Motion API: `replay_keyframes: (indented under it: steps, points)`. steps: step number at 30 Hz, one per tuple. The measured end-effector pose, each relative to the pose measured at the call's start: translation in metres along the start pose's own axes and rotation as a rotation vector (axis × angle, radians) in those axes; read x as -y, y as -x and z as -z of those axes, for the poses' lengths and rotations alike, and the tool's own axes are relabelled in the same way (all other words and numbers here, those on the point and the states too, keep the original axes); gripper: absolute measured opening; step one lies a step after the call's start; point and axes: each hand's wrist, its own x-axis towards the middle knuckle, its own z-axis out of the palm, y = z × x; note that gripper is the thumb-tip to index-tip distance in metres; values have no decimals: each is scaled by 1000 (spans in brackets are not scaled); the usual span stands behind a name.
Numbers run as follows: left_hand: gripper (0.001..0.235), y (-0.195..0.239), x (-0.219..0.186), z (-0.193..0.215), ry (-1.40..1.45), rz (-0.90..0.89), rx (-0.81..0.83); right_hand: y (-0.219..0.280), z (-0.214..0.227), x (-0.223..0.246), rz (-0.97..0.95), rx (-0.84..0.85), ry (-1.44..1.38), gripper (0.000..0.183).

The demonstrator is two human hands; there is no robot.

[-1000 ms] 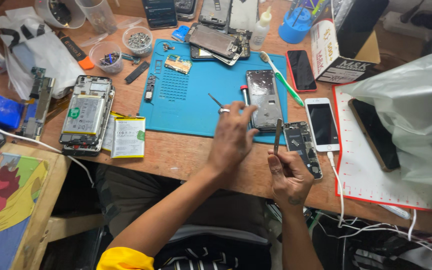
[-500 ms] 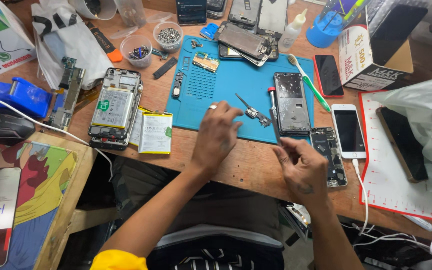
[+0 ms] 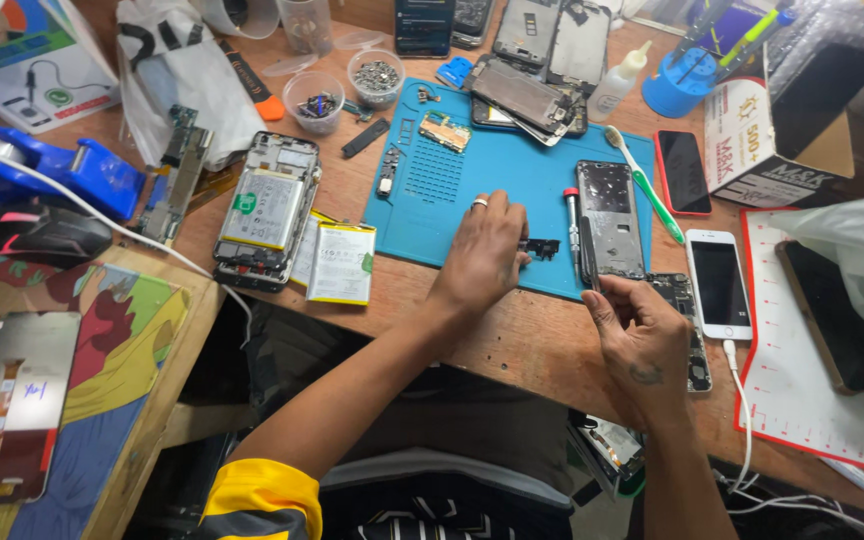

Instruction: The person scrapes adhesive residue from the back of a smartphone chassis using a metal spudger. They rotate the chassis to access different areas and continue scraping until the surface is clear.

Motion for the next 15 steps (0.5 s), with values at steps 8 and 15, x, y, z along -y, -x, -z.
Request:
replay_keyframes:
  steps: [8, 15]
  points:
    - [25, 80, -7, 52, 375, -32, -447, -8, -21, 6, 160, 20, 4, 29]
    - [28, 14, 86, 83, 185, 347, -557, -2, -27, 8, 238, 19, -3, 29]
